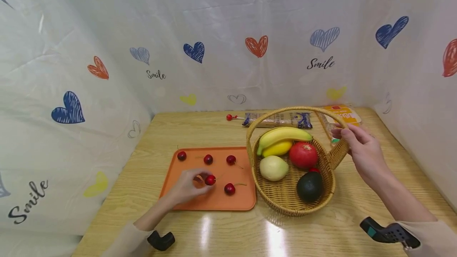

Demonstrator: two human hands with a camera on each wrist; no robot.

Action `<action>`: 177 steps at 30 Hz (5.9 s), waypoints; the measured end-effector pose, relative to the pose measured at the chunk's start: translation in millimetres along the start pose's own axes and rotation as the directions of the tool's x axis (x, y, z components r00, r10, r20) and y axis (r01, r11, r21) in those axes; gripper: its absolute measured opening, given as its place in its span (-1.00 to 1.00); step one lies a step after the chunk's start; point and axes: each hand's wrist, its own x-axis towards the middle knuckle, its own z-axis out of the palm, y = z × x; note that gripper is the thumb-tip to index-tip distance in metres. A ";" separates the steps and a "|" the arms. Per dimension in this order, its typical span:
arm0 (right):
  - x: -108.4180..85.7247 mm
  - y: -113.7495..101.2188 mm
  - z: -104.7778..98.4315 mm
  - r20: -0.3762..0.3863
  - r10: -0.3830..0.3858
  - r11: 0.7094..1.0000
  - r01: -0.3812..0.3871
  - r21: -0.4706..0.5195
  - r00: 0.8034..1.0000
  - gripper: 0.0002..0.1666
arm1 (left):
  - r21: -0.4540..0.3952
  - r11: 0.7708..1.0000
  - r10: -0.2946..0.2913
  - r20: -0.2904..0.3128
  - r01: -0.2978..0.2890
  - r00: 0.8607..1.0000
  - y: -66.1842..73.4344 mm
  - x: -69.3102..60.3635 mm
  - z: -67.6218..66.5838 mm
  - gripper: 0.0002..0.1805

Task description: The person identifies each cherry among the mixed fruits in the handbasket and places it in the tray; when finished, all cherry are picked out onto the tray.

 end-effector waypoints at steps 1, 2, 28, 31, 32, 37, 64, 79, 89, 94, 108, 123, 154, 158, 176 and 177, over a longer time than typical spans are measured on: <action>-0.1 0.1 0.0 -0.001 -0.001 1.000 0.001 0.000 1.000 -0.66 | 0.007 1.000 -0.010 -0.008 0.010 1.000 -1.9 -2.1 -1.3 -0.73; 0.0 0.2 0.1 -0.002 -0.003 1.000 0.003 0.000 1.000 -0.66 | 0.015 1.000 -0.022 -0.015 0.023 1.000 -3.6 -4.1 -2.7 -0.73; -0.5 0.3 0.5 -0.007 -0.002 1.000 0.002 0.006 1.000 -0.66 | 0.297 0.951 -0.096 0.019 0.086 0.995 -21.0 -18.6 -3.7 -0.69; -0.3 -0.1 1.0 -0.010 0.004 1.000 -0.004 -0.006 1.000 -0.66 | 0.297 0.951 -0.093 0.022 0.082 0.995 -21.8 -19.3 -3.6 -0.69; -0.3 -0.2 1.3 -0.010 0.003 1.000 -0.003 -0.006 1.000 -0.66 | 0.295 0.952 -0.092 0.023 0.081 0.996 -21.9 -19.4 -3.8 -0.69; -0.2 -0.1 1.1 -0.003 -0.004 1.000 0.004 0.020 1.000 -0.69 | 0.280 0.956 -0.091 0.018 0.083 0.996 -20.9 -20.1 -5.1 -0.66; -0.6 1.0 0.4 0.025 -0.025 0.995 0.022 0.097 0.999 -0.71 | 0.143 0.986 0.075 0.069 -0.084 0.995 27.3 12.7 -6.9 -0.64; -1.4 0.6 0.9 0.021 -0.022 0.997 0.021 0.068 1.000 -0.70 | 0.083 0.959 0.258 0.121 -0.269 0.958 71.7 55.5 16.8 -0.66; -1.9 0.9 0.1 0.026 -0.025 0.998 0.023 0.061 0.999 -0.71 | 0.048 0.939 0.329 0.165 -0.340 0.930 94.9 73.5 31.2 -0.64; -1.3 0.9 0.3 0.027 -0.029 0.998 0.027 0.065 0.999 -0.72 | 0.043 0.937 0.331 0.203 -0.346 0.921 108.6 84.4 38.7 -0.64; 2.0 -1.8 5.5 0.000 -0.037 0.998 0.037 0.055 0.999 -0.70 | 0.118 0.942 0.273 0.277 -0.315 0.921 133.8 129.8 67.9 -0.67; -4.3 2.4 0.4 0.009 -0.027 1.000 0.027 0.005 1.000 -0.68 | 0.223 0.928 0.203 0.369 -0.298 0.907 151.4 172.8 106.0 -0.65; -2.2 0.8 3.0 0.012 -0.055 0.998 0.055 0.017 0.998 -0.67 | 0.495 0.794 0.076 0.496 -0.354 0.865 163.6 204.2 161.1 -0.66; -1.7 1.0 2.9 0.009 -0.056 0.998 0.055 0.017 0.998 -0.67 | 0.524 0.774 0.037 0.523 -0.356 0.851 166.7 205.8 166.6 -0.66; -2.0 1.7 3.2 0.001 -0.061 0.998 0.061 -0.005 0.998 -0.67 | 0.541 0.679 -0.033 0.697 -0.496 0.716 161.2 197.2 177.1 -0.54; -2.0 1.8 3.3 0.001 -0.060 0.998 0.060 -0.008 0.998 -0.67 | 0.535 0.686 -0.033 0.699 -0.492 0.714 160.0 196.4 177.0 -0.55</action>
